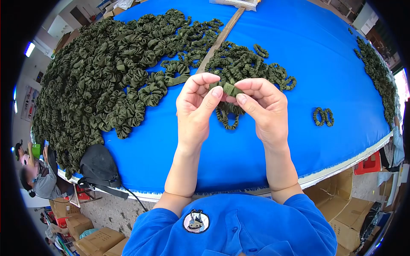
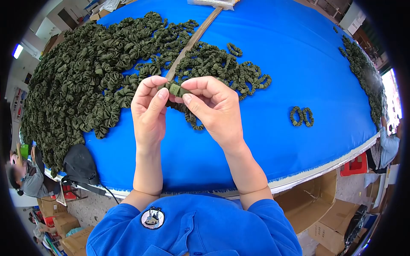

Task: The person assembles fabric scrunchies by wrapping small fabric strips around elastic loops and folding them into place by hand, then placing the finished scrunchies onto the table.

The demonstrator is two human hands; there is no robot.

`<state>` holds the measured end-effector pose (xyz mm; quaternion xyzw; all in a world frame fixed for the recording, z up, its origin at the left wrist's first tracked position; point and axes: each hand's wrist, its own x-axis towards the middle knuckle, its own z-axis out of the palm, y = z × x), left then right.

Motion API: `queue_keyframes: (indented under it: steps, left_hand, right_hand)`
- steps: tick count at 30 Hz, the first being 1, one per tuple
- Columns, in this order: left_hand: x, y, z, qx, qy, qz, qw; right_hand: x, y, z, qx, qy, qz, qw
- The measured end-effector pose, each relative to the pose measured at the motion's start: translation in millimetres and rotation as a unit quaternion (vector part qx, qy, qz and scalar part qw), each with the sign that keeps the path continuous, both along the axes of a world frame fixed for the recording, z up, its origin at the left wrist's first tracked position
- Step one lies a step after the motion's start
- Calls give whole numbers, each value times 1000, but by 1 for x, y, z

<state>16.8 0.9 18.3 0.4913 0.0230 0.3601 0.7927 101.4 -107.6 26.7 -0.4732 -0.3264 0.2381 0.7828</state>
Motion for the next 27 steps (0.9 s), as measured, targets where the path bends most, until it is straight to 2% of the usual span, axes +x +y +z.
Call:
queue_keyframes:
  steps: [7,12,16,22,24,26,27]
  left_hand:
    - [-1,1,3,42,10,19,999]
    - [-1,5,-2,15,25,15,999]
    - [-2,6,-4,17,4,26,1000]
    - [0,1,-1,-16,-5,11,1000]
    - [3,0,-5,91,19,130,987]
    - [5,-2,-7,196,42,249,947]
    - [5,-3,-6,198,41,250,947]
  right_hand:
    - [-4,4,0,14,-10,-30,999]
    - [-1,3,-3,-20,-104,-87,991]
    - [2,0,2,-30,28,-19,999]
    - [3,-5,1,-66,4,10,998]
    - [0,-2,0,-72,-156,-103,980]
    - [-1,3,-1,-75,-311,-211,924]
    - [0,5,-2,-73,-311,-211,924]
